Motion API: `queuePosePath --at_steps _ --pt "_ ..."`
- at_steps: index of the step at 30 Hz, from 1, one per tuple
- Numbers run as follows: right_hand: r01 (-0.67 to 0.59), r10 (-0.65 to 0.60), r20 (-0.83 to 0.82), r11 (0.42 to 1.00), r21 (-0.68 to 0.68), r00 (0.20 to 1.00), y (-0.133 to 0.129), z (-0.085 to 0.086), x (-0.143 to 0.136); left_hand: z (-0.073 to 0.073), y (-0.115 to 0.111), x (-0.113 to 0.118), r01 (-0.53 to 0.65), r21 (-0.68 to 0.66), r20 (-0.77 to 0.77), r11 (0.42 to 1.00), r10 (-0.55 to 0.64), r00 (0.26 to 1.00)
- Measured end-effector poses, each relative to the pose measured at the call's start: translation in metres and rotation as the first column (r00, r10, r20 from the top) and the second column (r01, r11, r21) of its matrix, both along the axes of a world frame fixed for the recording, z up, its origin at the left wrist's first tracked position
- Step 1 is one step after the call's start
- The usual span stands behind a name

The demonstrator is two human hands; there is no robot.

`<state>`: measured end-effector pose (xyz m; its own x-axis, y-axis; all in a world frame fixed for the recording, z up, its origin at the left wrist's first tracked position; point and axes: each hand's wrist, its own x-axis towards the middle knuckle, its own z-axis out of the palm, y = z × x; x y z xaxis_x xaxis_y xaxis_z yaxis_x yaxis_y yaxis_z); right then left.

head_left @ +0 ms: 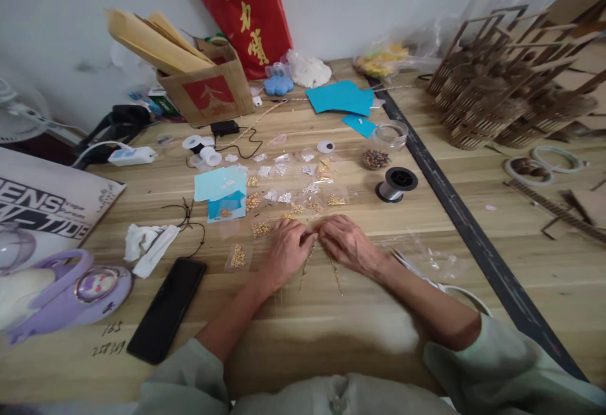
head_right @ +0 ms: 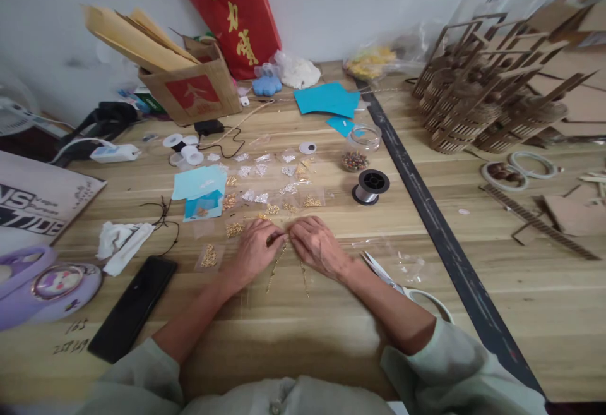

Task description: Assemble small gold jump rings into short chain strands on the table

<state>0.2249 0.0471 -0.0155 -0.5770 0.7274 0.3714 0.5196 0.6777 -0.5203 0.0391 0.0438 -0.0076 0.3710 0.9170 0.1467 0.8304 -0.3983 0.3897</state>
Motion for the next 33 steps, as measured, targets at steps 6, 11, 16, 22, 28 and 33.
queuePosePath --at_steps 6,11,16,22,28,33 --pt "0.007 -0.007 -0.018 1.0 -0.007 1.0 0.0005 -0.0005 0.0004 0.0047 -0.0024 0.0055 -0.017 -0.033 -0.005 0.999 0.017 1.0" --pt "0.006 -0.007 -0.042 1.0 -0.024 0.999 0.0008 0.001 0.0005 0.0039 -0.0032 0.0067 -0.014 -0.037 0.003 0.999 0.015 1.0" --pt "0.016 -0.017 -0.027 0.999 -0.03 0.999 0.0009 0.0004 0.0005 0.0016 -0.0035 0.0063 -0.015 -0.044 0.01 0.999 0.015 1.0" --pt "0.016 -0.017 -0.032 1.0 -0.009 0.999 0.0021 -0.0022 0.0009 0.0016 -0.0034 0.0068 -0.018 -0.055 0.014 0.998 0.018 1.0" --pt "0.024 -0.024 -0.039 1.0 -0.019 0.999 0.0023 -0.0026 0.0015 -0.0001 -0.0022 0.0073 -0.036 -0.066 0.024 0.997 0.037 0.999" --pt "0.011 -0.014 -0.074 0.999 -0.037 0.997 0.0031 -0.0019 0.0014 -0.0021 -0.0005 0.0055 -0.052 -0.082 0.05 0.995 0.056 0.997"
